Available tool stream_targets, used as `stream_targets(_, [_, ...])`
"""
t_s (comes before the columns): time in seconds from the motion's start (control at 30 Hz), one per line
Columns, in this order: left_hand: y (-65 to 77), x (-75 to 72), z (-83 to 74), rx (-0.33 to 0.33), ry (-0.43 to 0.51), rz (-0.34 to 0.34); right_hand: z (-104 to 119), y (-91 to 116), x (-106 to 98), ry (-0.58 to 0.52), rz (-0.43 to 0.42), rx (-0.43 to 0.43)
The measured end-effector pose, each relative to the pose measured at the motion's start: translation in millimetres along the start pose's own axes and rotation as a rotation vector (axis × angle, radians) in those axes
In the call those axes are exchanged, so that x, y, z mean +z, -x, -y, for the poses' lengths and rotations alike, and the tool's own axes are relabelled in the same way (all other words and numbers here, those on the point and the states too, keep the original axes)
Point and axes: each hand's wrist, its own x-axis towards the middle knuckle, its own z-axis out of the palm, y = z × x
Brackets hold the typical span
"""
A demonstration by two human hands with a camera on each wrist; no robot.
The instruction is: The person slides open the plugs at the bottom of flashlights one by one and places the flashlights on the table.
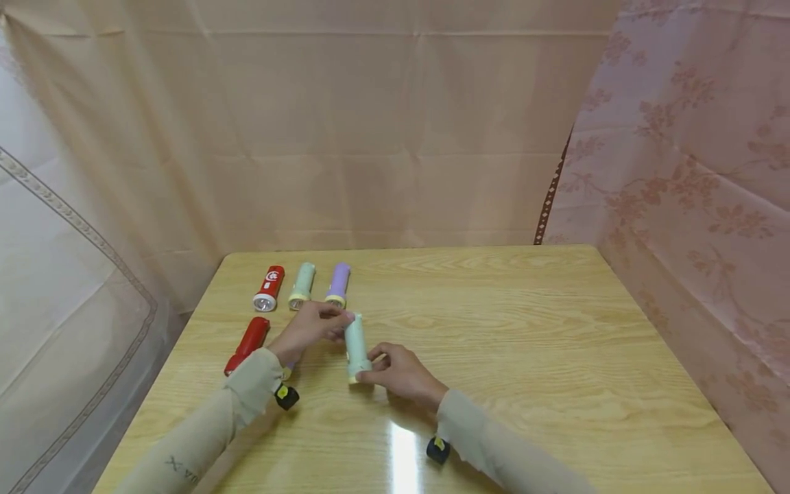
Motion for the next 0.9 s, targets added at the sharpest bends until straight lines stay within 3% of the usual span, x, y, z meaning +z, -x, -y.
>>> stream_targets(0.3, [0.3, 10.2, -1.8, 0.02, -0.017, 0.0, -5, 8, -8, -0.005, 0.008, -0.011])
stream_targets(0.9, [1.2, 36.6, -11.8, 0.053, 0.026, 0.065, -17, 31, -31, -0.016, 0.018, -0.024])
